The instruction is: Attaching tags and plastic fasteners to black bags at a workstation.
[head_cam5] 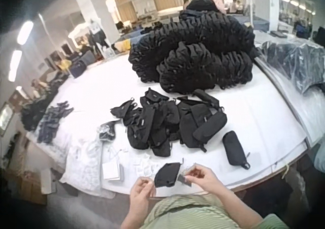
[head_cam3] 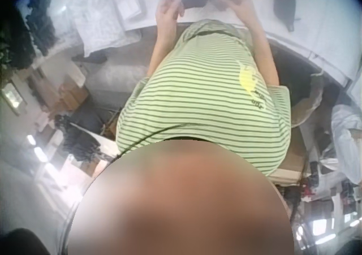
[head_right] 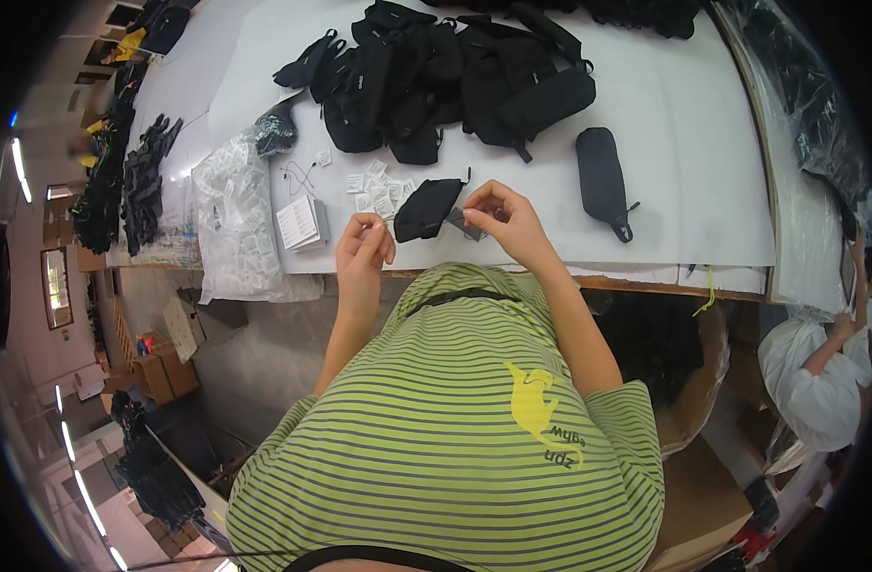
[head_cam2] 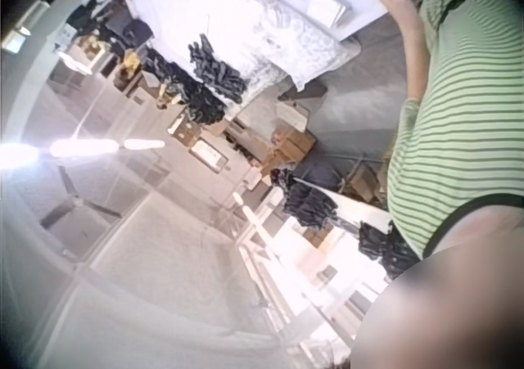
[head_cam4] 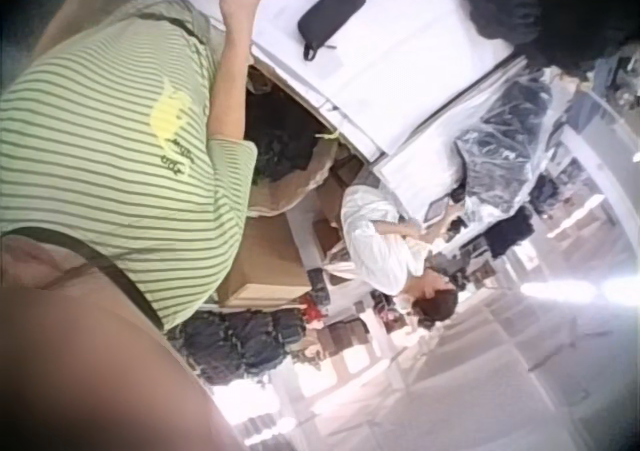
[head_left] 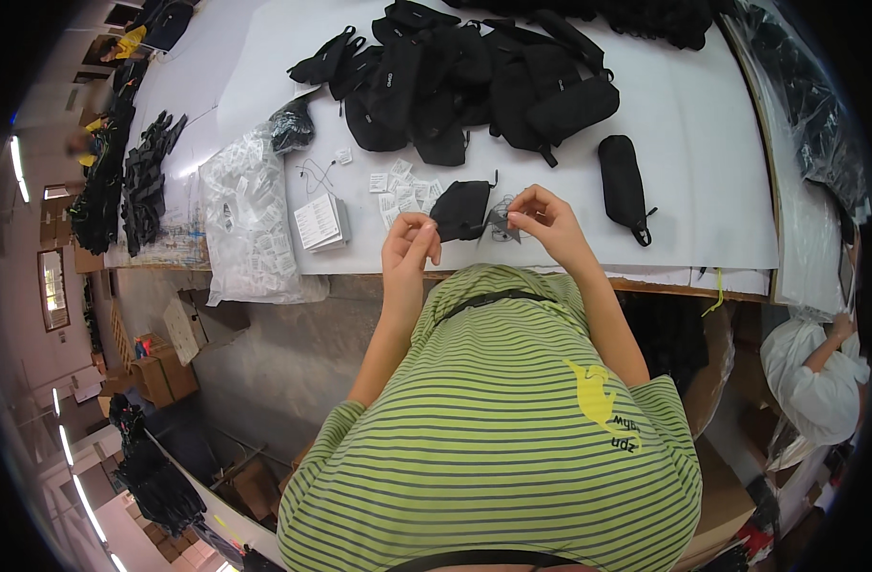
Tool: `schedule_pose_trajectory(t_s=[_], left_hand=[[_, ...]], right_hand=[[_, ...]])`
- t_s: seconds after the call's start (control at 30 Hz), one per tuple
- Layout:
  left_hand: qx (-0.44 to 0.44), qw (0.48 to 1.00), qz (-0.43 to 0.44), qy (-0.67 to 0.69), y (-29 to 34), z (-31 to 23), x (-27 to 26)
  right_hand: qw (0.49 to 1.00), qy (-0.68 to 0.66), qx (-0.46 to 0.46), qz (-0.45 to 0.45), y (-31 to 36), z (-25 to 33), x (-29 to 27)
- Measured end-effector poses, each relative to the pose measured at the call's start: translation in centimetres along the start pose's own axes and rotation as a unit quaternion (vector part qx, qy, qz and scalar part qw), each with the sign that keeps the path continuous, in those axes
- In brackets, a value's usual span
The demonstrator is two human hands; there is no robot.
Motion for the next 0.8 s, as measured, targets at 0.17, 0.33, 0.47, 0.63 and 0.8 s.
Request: schedule_pose_trajectory(t_s=[0.17, 0.33, 0.47, 0.63, 0.8], left_hand=[[-0.07, 0.989, 0.05, -0.118, 0.0, 0.4, 1.9], [0.071, 0.968, 0.152, -0.186, -1.0, 0.0, 5.3], [0.05, 0.95, 0.222, -0.214, -1.0, 1.9, 6.4], [-0.033, 0.97, 0.219, -0.104, -1.0, 2.8, 6.0], [-0.05, 0.971, 0.229, -0.05, -0.9, 2.5, 5.8]], right_hand=[[0.985, -0.169, 0.028, 0.032, 0.3, 1.1, 0.9], [0.983, -0.177, 0.031, 0.032, 0.5, 1.3, 0.9], [0.984, -0.176, 0.011, 0.025, 0.7, 1.5, 0.8], [0.999, -0.004, 0.005, -0.051, 0.6, 1.3, -1.3], [0.863, 0.435, -0.172, -0.19, 2.0, 5.4, -1.8]])
Point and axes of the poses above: each hand's wrist, its own y-axis away from the middle knuckle, its own x-axis out of the palm, z = x × y, the point moved 8 cm from there along -y, towards the middle knuckle, and after that the axes turned 1 degree about -z, right-handed, at the moved point
